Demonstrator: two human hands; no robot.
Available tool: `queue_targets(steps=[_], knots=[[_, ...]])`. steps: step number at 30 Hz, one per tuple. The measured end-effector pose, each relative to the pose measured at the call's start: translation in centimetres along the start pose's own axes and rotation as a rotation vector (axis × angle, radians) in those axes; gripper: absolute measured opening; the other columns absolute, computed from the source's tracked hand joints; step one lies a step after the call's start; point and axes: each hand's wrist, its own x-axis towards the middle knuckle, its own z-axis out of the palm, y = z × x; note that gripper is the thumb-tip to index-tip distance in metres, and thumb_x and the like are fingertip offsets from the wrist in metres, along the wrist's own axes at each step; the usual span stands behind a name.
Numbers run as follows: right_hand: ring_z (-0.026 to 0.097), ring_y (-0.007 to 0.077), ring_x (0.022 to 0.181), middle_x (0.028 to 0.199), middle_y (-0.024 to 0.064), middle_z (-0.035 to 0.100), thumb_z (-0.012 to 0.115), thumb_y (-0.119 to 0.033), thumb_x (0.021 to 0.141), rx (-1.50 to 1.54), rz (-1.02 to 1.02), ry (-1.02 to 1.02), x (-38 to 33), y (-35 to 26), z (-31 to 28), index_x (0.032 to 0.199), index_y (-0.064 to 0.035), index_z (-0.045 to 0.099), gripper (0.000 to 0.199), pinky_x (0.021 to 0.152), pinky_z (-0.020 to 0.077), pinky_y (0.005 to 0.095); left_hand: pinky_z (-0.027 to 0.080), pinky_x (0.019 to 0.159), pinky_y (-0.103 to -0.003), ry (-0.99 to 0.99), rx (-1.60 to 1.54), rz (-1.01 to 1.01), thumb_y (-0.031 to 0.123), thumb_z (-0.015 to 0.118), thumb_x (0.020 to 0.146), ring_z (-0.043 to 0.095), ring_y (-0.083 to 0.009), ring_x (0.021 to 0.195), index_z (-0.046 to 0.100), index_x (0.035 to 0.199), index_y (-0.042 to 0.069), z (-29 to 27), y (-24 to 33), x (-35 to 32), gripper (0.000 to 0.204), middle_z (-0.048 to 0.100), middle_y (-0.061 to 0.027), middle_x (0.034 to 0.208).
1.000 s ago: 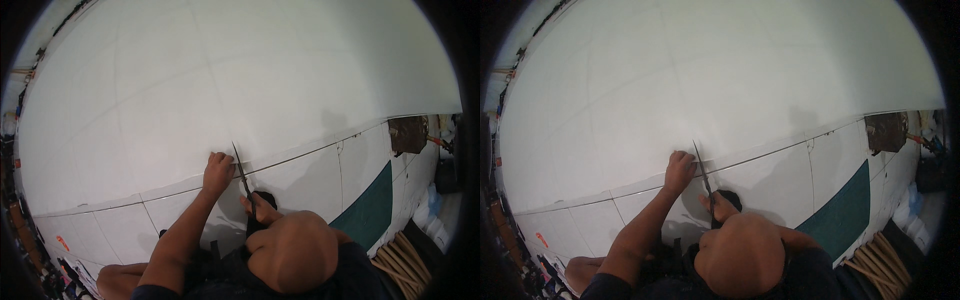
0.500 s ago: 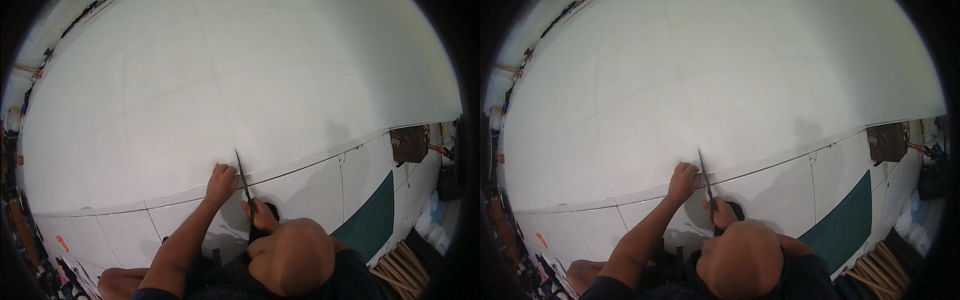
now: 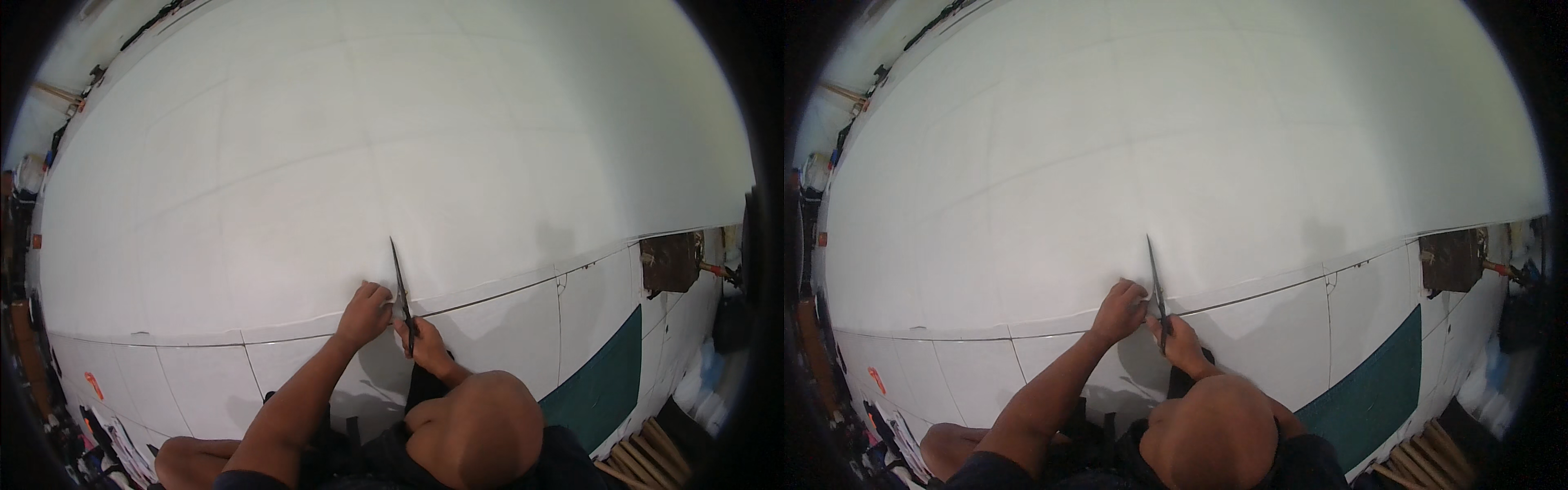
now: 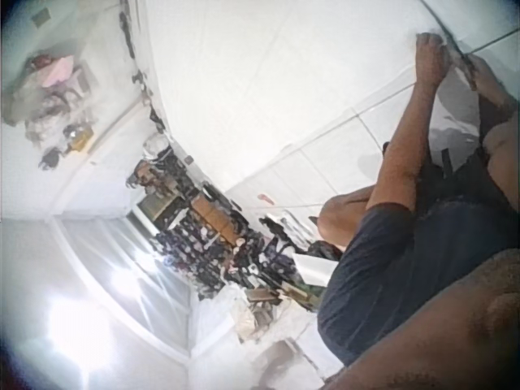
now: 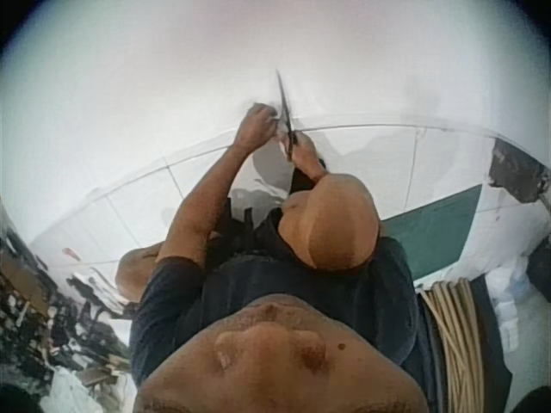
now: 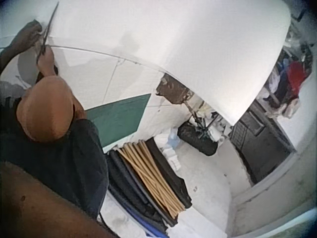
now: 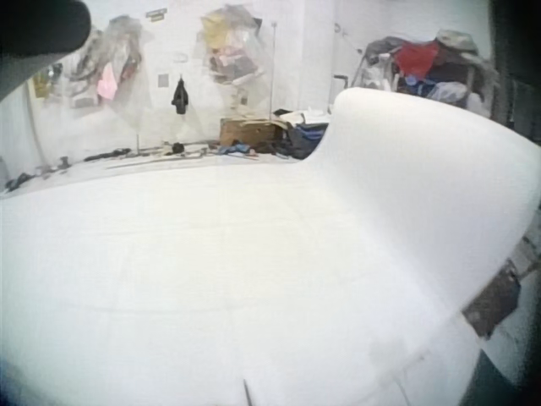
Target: The person cuts a large sheet of white foam using shears, rolls it up, moves to a different section, and prepares to cut again.
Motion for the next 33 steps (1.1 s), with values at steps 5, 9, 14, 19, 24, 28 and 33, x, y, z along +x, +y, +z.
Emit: queue_targets(steps=[5,9,14,19,24,28,33], knots=[[0.046,0.0108,0.048,0.059,0.0013,0.046,0.062,-0.052,0.094,0.108,-0.007,0.003,3.2,-4.2,0.2,0.082,-0.0037,0.051,0.05,0.045,0.0391,0.0267,0.038,0.108,-0.052,-0.153,0.065,0.014,0.006,0.066,0.08,0.057,-0.0414,0.103,0.057,0.105,0.003,-0.6,-0.8,0.1,0.026,0.061,-0.0186,0.101],[0.048,0.0116,0.047,0.06,0.0023,0.049,0.063,-0.055,0.091,0.088,-0.008,0.06,4.5,-5.6,-0.1,0.077,-0.0019,0.052,0.056,0.044,0.0404,0.027,0.036,0.11,-0.052,-0.151,0.017,-0.042,0.007,0.066,0.081,0.055,-0.0424,0.107,0.054,0.111,0.001,-0.7,-0.4,0.1,0.033,0.06,-0.0205,0.107],[0.05,0.0121,0.047,0.06,0.0034,0.051,0.063,-0.055,0.092,-0.032,-0.063,0.085,4.4,-5.9,-1.0,0.077,-0.0015,0.054,0.056,0.043,0.0406,0.0271,0.032,0.112,-0.055,-0.228,0.133,0.097,0.013,0.069,0.078,0.048,-0.0416,0.12,0.05,0.126,0.002,-1.0,-0.2,-0.2,0.053,0.054,-0.0225,0.124],[0.06,0.0205,0.056,0.059,0.0112,0.058,0.056,-0.067,0.088,0.024,0.075,0.006,5.8,-9.6,-1.2,0.065,-0.001,0.056,0.07,0.055,0.047,0.0372,0.028,0.114,-0.057,-0.348,0.313,0.185,0.023,0.071,0.076,0.044,-0.0404,0.126,0.049,0.13,-0.001,-1.3,-0.5,-0.9,0.062,0.049,-0.0226,0.129],[0.061,0.0233,0.053,0.056,0.011,0.056,0.055,-0.068,0.088,0.003,0.026,0.065,9.7,-10.2,-1.5,0.064,0.0001,0.055,0.072,0.055,0.048,0.0387,0.026,0.115,-0.057,-0.431,0.364,0.204,0.026,0.068,0.075,0.045,-0.0427,0.123,0.047,0.131,-0.005,-1.6,0.1,-0.2,0.068,0.049,-0.024,0.128],[0.054,0.0186,0.048,0.054,0.0065,0.05,0.06,-0.059,0.09,0.034,-0.043,0.091,9.7,-10.1,-1.4,0.064,-0.0037,0.051,0.062,0.047,0.0428,0.0346,0.027,0.114,-0.058,-0.388,0.319,0.198,0.024,0.066,0.075,0.045,-0.044,0.12,0.045,0.133,-0.006,-1.4,0.3,-0.1,0.069,0.049,-0.0242,0.127],[0.047,0.013,0.045,0.055,0.0016,0.047,0.064,-0.057,0.09,0.109,-0.002,0.028,9.4,-12.1,-1.8,0.066,-0.0077,0.048,0.057,0.042,0.0394,0.0306,0.026,0.113,-0.061,-0.409,0.38,0.14,0.025,0.067,0.075,0.045,-0.0424,0.121,0.039,0.144,0.004,-1.3,0.9,-0.4,0.077,0.047,-0.0232,0.128]])
